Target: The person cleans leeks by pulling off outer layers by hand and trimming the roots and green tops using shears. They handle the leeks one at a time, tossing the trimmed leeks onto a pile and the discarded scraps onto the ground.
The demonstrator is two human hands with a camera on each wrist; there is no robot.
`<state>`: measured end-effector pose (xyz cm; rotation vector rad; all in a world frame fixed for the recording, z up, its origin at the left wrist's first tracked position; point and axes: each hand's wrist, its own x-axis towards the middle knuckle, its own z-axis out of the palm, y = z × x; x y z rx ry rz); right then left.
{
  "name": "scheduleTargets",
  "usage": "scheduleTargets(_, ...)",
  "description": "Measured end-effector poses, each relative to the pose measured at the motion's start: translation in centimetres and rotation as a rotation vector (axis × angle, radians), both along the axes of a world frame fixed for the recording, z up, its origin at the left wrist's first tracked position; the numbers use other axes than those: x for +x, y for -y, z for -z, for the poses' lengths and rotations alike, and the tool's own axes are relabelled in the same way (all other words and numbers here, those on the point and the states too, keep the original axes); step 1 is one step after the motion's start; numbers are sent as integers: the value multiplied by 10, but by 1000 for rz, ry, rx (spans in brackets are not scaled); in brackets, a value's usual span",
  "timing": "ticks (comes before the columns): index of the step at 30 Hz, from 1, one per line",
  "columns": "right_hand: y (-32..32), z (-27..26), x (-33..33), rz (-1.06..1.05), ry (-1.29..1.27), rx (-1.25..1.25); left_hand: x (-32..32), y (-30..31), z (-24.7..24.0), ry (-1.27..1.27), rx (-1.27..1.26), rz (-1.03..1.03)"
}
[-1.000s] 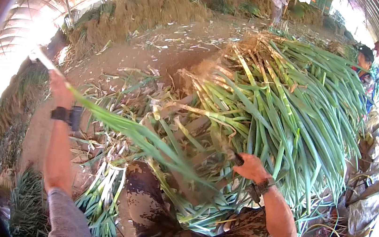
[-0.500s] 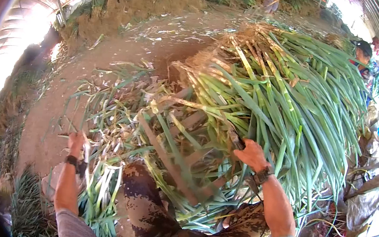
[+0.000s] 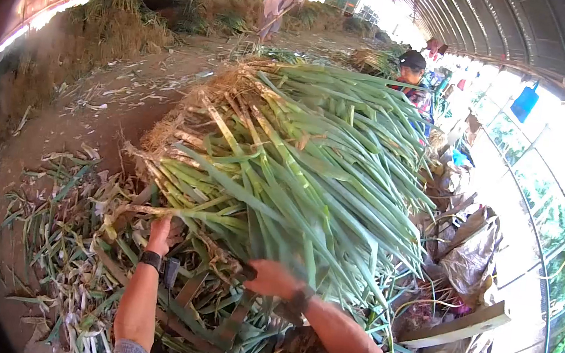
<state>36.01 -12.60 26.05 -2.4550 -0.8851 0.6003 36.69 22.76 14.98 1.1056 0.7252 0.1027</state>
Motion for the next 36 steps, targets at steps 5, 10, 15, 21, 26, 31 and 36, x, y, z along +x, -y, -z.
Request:
scheduleTargets(5, 11, -4, -2, 15, 5, 93, 34, 25, 19, 170, -317, -144)
scheduleTargets(10, 21, 11, 6, 19, 18, 78, 59, 13, 81, 355, -438, -314)
scheduleTargets(15, 26, 24, 6, 28, 167, 318, 8, 32, -5, 399, -27, -397)
scheduleTargets(21, 30, -24, -12, 23, 110, 334, -69, 28, -145, 659, 231, -795)
scheduleTargets(26, 38, -34, -20, 8, 61, 335, -170, -88, -188, 715, 340, -804)
scheduleTargets(31, 24, -32, -26, -43, 116, 459, -202, -58, -201, 681, 717, -529)
scheduleTargets(36, 5, -53, -56, -178, 111, 411, -164, -20, -112, 553, 988, -101)
